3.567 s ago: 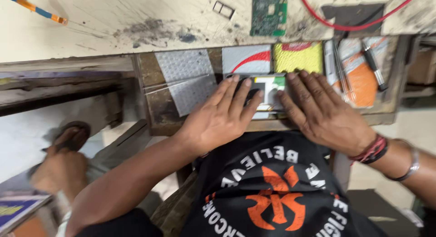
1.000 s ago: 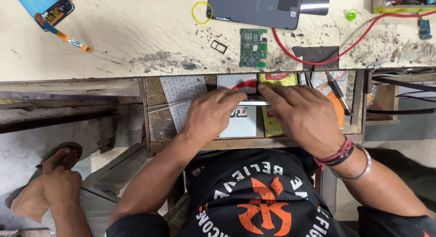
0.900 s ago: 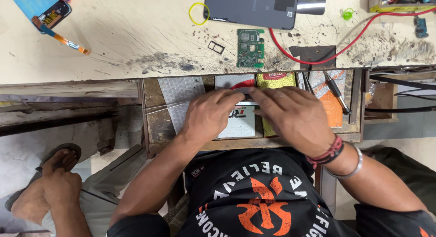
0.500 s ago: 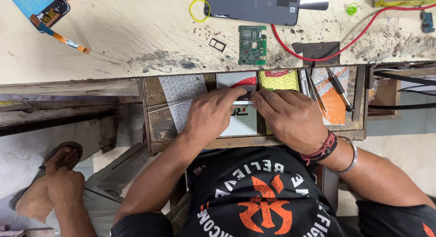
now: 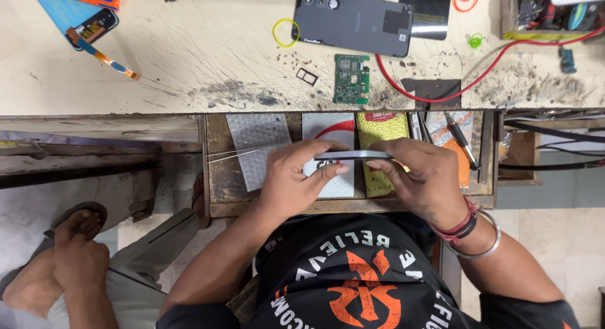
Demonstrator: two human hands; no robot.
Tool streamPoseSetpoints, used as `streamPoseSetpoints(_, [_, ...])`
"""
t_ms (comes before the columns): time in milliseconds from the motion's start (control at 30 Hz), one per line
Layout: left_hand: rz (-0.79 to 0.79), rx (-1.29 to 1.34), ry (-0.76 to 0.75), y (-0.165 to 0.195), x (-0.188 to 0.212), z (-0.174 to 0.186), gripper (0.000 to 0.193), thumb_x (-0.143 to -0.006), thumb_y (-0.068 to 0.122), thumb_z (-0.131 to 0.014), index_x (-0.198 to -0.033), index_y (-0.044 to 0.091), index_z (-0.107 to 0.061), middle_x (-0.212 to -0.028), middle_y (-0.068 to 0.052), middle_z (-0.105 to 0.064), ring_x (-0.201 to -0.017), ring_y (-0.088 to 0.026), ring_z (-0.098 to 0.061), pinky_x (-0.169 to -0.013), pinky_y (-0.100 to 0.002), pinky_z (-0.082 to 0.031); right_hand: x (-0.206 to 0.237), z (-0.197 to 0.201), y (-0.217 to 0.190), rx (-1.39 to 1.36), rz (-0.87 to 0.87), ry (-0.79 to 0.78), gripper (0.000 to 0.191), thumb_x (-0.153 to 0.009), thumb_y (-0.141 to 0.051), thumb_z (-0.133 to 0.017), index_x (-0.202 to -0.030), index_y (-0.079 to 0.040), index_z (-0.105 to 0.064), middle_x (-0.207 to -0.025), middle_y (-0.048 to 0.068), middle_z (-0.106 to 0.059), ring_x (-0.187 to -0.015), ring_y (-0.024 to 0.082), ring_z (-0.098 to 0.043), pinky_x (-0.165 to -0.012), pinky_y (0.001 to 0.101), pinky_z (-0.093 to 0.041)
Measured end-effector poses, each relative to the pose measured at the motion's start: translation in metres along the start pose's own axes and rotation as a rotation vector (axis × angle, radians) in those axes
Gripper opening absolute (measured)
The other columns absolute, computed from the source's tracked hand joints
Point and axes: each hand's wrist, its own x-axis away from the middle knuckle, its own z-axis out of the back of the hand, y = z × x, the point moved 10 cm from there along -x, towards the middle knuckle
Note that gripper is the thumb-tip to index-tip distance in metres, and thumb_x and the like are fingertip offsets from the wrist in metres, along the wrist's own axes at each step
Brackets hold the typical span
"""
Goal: The person solders a green circuit board on the workbench with a soldering iron, then picks up a smartphone and presses its screen to test it. They then disassemble a phone body on the bench, manipulate its internal components, and use a screwdriver on the device.
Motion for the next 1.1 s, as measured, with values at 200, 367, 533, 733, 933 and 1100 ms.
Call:
streamPoseSetpoints(200, [0.035,0.330,0.063,0.012,0.013,-0.010,0.024,-0.102,0.014,-0.071,-0.124,0.002,-0.071,-0.109,-0.009,-0.080,-0.094,-0.012,-0.077,-0.082,-0.026,-0.063,0.019,-0.011,0.021,-0.315,-0.138,0.012,0.020,-0.090,-0.013,-0.079,-0.105,-0.001,-0.073,-0.088,0.008,-0.076,-0.075,0.016,-0.074,-0.068,0.0262,-0.054])
streamPoseSetpoints(367, [-0.034,0.222,0.069,0.027,0.016,-0.011,0.022,-0.102,0.012,-0.070,-0.122,0.002,-0.071,-0.108,-0.012,-0.079,-0.093,-0.017,-0.079,-0.079,-0.027,-0.062,0.027,-0.011,0.020,-0.359,-0.101,-0.001,0.021,-0.092,-0.011,-0.077,-0.108,0.000,-0.071,-0.096,0.010,-0.077,-0.083,0.016,-0.076,-0.073,0.0256,-0.056])
streamPoseSetpoints(533, [-0.020,0.129,0.056,0.040,0.011,-0.012,0.023,-0.101,0.014,-0.071,-0.121,0.004,-0.072,-0.105,-0.011,-0.079,-0.089,-0.020,-0.081,-0.075,-0.028,-0.062,0.028,-0.003,0.011,-0.331,-0.058,0.008,0.024,-0.093,-0.010,-0.076,-0.113,0.000,-0.069,-0.103,0.012,-0.077,-0.090,0.018,-0.077,-0.077,0.0268,-0.058])
streamPoseSetpoints(733, [-0.092,0.008,0.021,0.059,0.009,-0.017,0.022,-0.102,0.014,-0.069,-0.123,0.009,-0.070,-0.109,-0.009,-0.078,-0.091,-0.022,-0.081,-0.074,-0.030,-0.064,0.030,0.017,-0.003,-0.273,-0.011,0.092,0.032,-0.093,-0.007,-0.075,-0.121,0.003,-0.065,-0.112,0.015,-0.076,-0.104,0.024,-0.077,-0.089,0.0299,-0.060])
streamPoseSetpoints(933, [-0.181,-0.100,0.024,0.072,0.013,-0.020,0.026,-0.098,0.006,-0.071,-0.124,0.009,-0.068,-0.108,-0.009,-0.077,-0.092,-0.025,-0.079,-0.075,-0.034,-0.063,0.032,0.033,-0.020,-0.332,0.076,0.138,0.018,-0.096,-0.002,-0.072,-0.113,0.002,-0.069,-0.113,0.017,-0.076,-0.107,0.027,-0.078,-0.093,0.0325,-0.062])
streamPoseSetpoints(1100, [-0.187,-0.087,0.035,0.073,0.012,-0.022,0.030,-0.094,0.001,-0.073,-0.122,0.010,-0.069,-0.111,-0.009,-0.077,-0.094,-0.024,-0.079,-0.077,-0.033,-0.064,0.030,0.038,-0.023,-0.341,0.075,0.152,0.014,-0.094,-0.001,-0.073,-0.106,0.003,-0.071,-0.110,0.017,-0.076,-0.104,0.027,-0.078,-0.091,0.0319,-0.063])
